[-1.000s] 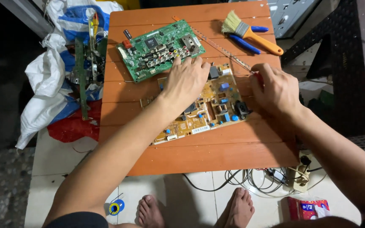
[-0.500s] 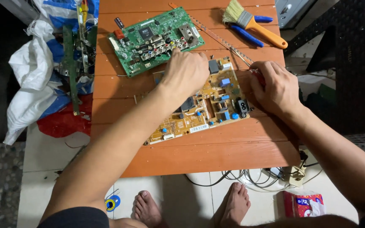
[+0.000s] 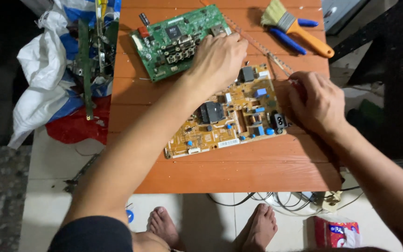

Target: Removing electronic components from circuit boards using a soldering iron, pliers, and a brush.

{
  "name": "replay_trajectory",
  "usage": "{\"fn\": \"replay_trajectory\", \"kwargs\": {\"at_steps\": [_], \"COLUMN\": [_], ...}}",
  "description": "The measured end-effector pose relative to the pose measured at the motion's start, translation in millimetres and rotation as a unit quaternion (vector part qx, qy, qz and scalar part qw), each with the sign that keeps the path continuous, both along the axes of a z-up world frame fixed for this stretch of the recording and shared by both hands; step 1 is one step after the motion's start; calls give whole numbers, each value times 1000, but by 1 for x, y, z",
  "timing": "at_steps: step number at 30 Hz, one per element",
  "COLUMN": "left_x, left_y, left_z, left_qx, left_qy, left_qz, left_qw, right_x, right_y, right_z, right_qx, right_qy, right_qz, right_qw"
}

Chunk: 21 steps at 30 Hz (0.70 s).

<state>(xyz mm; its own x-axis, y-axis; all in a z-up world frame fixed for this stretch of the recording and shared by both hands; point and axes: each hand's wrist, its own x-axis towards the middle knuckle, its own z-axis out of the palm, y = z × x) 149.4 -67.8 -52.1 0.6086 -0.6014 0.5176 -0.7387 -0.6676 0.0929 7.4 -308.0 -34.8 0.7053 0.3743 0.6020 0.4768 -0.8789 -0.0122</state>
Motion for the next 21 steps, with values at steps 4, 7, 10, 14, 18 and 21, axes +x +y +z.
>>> {"fn": "replay_trajectory", "kwargs": {"at_steps": [4,7,10,14,18,21], "left_x": [-40,-54,-58,-62,-60,-61], "left_y": [28,35,34,31,29,28], "left_z": [11,3,1,0,-7,-11], "left_qx": [-41,-30,-38,-57,-77,-113], "left_qy": [36,32,22,45,30,9], "left_qz": [-31,-11,4,21,15,14], "left_qw": [998,999,999,997,996,993], "right_x": [2,-1,-1,-6,2,6], "right_y": [-8,-4,6,38,39,39], "right_z": [-8,2,16,38,32,33], "right_qx": [-7,42,99,96,69,68], "right_qy": [8,15,49,85,103,117], "right_qz": [-12,16,66,85,45,46], "right_qw": [1000,999,992,988,991,990]}}
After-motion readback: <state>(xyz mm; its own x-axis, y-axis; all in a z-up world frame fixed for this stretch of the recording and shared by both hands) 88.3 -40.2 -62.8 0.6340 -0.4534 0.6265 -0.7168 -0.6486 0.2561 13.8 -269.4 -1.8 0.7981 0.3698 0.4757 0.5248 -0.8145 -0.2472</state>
